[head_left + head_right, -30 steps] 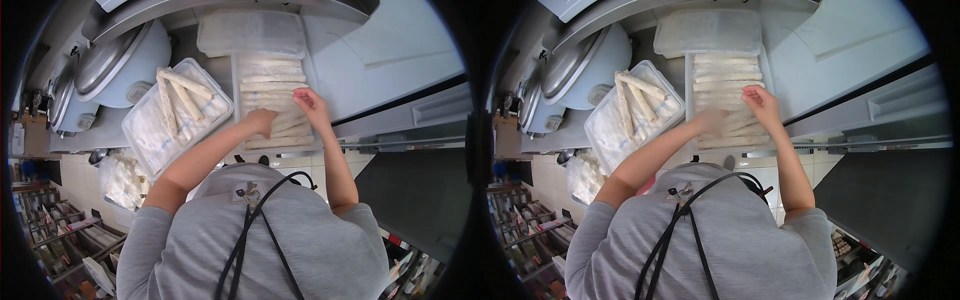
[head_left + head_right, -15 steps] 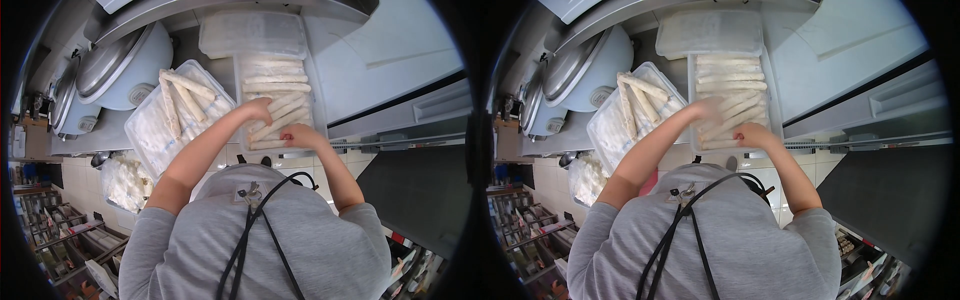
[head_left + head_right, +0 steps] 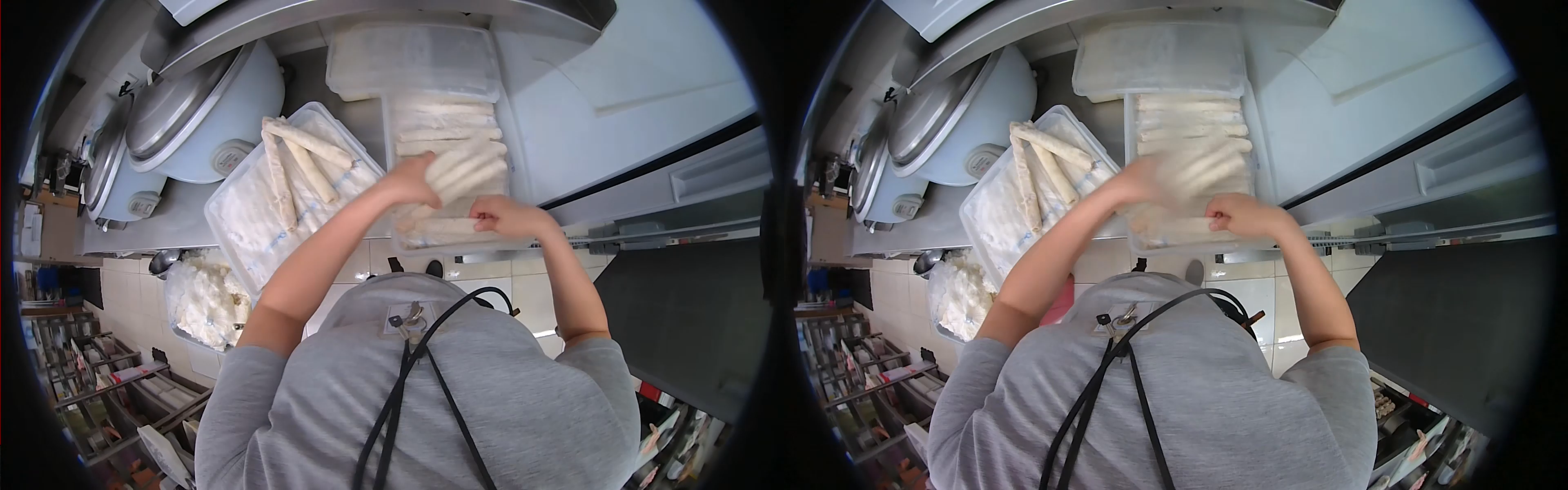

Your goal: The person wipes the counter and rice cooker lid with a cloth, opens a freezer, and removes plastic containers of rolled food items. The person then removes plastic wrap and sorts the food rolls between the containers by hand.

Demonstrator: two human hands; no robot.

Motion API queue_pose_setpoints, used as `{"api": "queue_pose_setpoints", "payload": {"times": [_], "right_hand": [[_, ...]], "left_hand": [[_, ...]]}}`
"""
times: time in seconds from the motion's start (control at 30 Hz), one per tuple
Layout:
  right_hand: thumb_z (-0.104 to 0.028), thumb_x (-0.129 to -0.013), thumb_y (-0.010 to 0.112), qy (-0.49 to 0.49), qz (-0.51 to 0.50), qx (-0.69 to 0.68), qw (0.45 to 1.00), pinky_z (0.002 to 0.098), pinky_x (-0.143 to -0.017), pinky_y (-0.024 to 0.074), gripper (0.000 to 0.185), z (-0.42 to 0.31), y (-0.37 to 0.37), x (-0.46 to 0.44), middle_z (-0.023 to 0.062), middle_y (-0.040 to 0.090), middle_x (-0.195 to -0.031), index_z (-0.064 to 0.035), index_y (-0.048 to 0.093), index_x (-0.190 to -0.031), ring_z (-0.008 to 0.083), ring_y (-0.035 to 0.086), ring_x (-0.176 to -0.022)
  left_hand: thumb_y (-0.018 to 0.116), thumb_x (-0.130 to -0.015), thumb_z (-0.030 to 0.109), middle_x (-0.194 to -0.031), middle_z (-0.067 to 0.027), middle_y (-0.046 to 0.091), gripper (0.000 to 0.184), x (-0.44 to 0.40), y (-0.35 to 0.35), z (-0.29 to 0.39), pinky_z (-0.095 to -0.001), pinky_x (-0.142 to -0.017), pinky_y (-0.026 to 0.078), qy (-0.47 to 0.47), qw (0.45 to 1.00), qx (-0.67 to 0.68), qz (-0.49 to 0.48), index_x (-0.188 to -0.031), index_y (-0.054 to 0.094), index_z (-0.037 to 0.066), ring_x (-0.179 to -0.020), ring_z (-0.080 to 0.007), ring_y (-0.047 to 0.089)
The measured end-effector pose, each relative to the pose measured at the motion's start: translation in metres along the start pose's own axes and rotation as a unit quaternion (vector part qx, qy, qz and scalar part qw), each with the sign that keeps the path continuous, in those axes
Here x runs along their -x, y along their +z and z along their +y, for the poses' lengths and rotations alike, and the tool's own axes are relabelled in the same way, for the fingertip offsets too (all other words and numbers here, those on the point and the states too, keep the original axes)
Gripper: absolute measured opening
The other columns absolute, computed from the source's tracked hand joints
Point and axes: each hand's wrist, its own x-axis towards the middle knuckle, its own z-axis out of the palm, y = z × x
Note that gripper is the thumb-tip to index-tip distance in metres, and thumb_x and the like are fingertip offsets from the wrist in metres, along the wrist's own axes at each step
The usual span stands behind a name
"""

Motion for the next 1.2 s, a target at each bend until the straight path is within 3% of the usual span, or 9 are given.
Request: {"api": "queue_pose_setpoints", "payload": {"times": [0.1,0.23,0.47,0.6,0.7,0.73,0.8,1.1,1.2], "right_hand": [[-0.016,-0.079,0.059,-0.036,0.043,-0.017,0.998,0.0340,-0.070,0.0414,0.019,-0.018,-0.023,-0.013,0.0126,0.056,-0.083,-0.0009,0.055,-0.091,0.0247,0.053,-0.077],[-0.016,-0.081,0.058,-0.083,0.042,-0.089,0.992,0.0284,-0.065,0.0415,0.017,-0.076,-0.009,-0.087,0.0058,0.058,-0.079,-0.0015,0.056,-0.091,0.0123,0.051,-0.072],[-0.019,-0.075,0.063,-0.123,0.146,-0.157,0.969,0.0313,-0.068,0.0443,0.022,-0.134,0.055,-0.212,0.0112,0.060,-0.078,-0.0028,0.062,-0.090,0.0218,0.058,-0.073],[-0.012,-0.071,0.062,-0.089,0.294,0.042,0.951,0.0378,-0.070,0.0445,0.014,-0.076,0.010,-0.191,0.0132,0.058,-0.089,-0.0066,0.062,-0.084,0.0298,0.056,-0.081],[-0.005,-0.072,0.053,0.154,0.268,0.346,0.886,0.0378,-0.077,0.0447,0.017,0.014,-0.012,-0.161,0.0089,0.059,-0.091,-0.0075,0.060,-0.088,0.0274,0.056,-0.090],[-0.005,-0.072,0.054,0.123,0.274,0.349,0.888,0.0374,-0.077,0.0448,0.018,0.021,-0.017,-0.145,0.0081,0.059,-0.091,-0.0078,0.060,-0.089,0.0267,0.056,-0.091],[-0.005,-0.071,0.054,0.092,0.280,0.353,0.888,0.0369,-0.077,0.0450,0.020,0.028,-0.024,-0.130,0.0073,0.058,-0.091,-0.0081,0.059,-0.090,0.0259,0.055,-0.091],[0.000,-0.070,0.050,-0.066,0.251,0.388,0.884,0.0341,-0.079,0.0454,0.020,0.048,-0.023,-0.116,0.0125,0.055,-0.092,-0.0020,0.056,-0.089,0.0261,0.053,-0.093],[0.000,-0.071,0.050,-0.055,0.238,0.377,0.893,0.0336,-0.079,0.0456,0.019,0.044,-0.019,-0.111,0.0134,0.055,-0.092,-0.0012,0.056,-0.089,0.0272,0.053,-0.093]], "left_hand": [[0.079,-0.049,0.020,-0.103,-0.0147,0.057,0.078,0.037,-0.039,-0.037,-0.0324,-0.086,0.042,0.032,0.978,0.160,0.132,-0.116,0.043,0.000,-0.093,-0.0266,0.056],[0.078,-0.054,0.008,-0.105,-0.0121,0.056,0.074,0.128,-0.096,-0.055,-0.0327,-0.081,0.046,-0.068,0.921,0.286,0.255,-0.118,0.041,-0.001,-0.093,-0.0220,0.056],[0.071,-0.064,0.002,-0.099,-0.0120,0.058,0.059,0.217,-0.093,-0.169,-0.0309,-0.075,0.048,-0.227,0.829,0.368,0.355,-0.117,0.044,-0.001,-0.084,-0.0203,0.058],[0.067,-0.072,0.012,-0.096,-0.0108,0.059,0.045,0.226,-0.066,-0.207,-0.0292,-0.070,0.046,-0.239,0.841,0.344,0.343,-0.112,0.050,-0.002,-0.080,-0.0187,0.058],[0.069,-0.073,0.020,-0.100,-0.0126,0.058,0.047,0.227,-0.072,-0.191,-0.0304,-0.074,0.045,-0.277,0.862,0.226,0.360,-0.112,0.052,0.000,-0.085,-0.0210,0.057],[0.069,-0.073,0.020,-0.100,-0.0126,0.058,0.047,0.228,-0.072,-0.194,-0.0304,-0.074,0.045,-0.278,0.860,0.227,0.362,-0.112,0.052,0.000,-0.085,-0.0210,0.057],[0.070,-0.072,0.027,-0.105,-0.0145,0.056,0.050,0.227,-0.073,-0.199,-0.0327,-0.078,0.044,-0.280,0.837,-0.016,0.469,-0.112,0.055,0.001,-0.092,-0.0246,0.055],[0.068,-0.074,0.032,-0.109,-0.0124,0.056,0.045,0.203,-0.101,-0.162,-0.0335,-0.082,0.042,-0.225,0.842,-0.016,0.490,-0.108,0.058,0.004,-0.099,-0.0256,0.052],[0.069,-0.073,0.031,-0.102,-0.0109,0.058,0.040,0.195,-0.095,-0.158,-0.0301,-0.070,0.043,-0.180,0.849,-0.005,0.496,-0.102,0.061,0.004,-0.094,-0.0238,0.054]]}}
